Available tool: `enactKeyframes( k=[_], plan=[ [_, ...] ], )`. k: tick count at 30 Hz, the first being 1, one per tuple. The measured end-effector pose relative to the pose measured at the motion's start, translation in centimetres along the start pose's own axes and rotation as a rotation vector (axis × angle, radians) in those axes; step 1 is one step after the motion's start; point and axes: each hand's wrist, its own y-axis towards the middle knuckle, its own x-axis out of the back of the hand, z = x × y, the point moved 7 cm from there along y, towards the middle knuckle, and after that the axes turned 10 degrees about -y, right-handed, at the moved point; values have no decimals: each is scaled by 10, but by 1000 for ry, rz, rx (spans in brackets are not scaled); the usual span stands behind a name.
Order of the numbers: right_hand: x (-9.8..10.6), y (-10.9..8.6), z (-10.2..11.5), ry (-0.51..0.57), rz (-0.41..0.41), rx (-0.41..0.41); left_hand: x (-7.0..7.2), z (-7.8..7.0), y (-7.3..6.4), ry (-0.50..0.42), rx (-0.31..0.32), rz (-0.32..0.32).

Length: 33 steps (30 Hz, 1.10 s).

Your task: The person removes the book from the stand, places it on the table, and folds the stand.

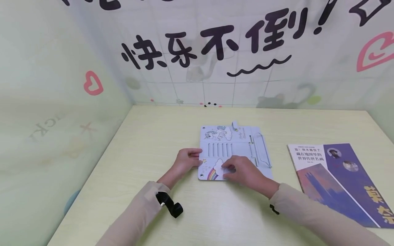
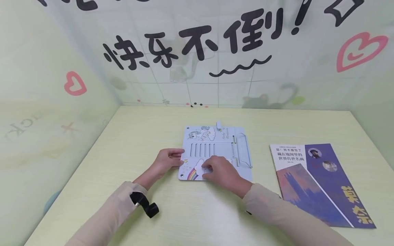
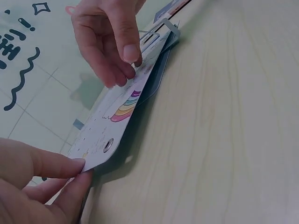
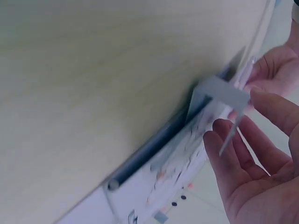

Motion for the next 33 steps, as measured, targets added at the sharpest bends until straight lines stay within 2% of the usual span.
enactKeyframes(
  k=[4,11,16,23,33],
  plan=[
    [16,-5,-10,58,4,-32,0,2,0,-19,7,2],
    [54,-22,-36,49,-101,7,1,6,3,-38,25,-5],
    [70,-35,-62,32,-128,-61,1,7,4,-56,28,1],
    [71,-48,-91,16,-122,-136,2,8,1,-76,38,-8],
    [61,-49,-102,66,-77,-158,2,10,3,-79,41,5]
  ],
)
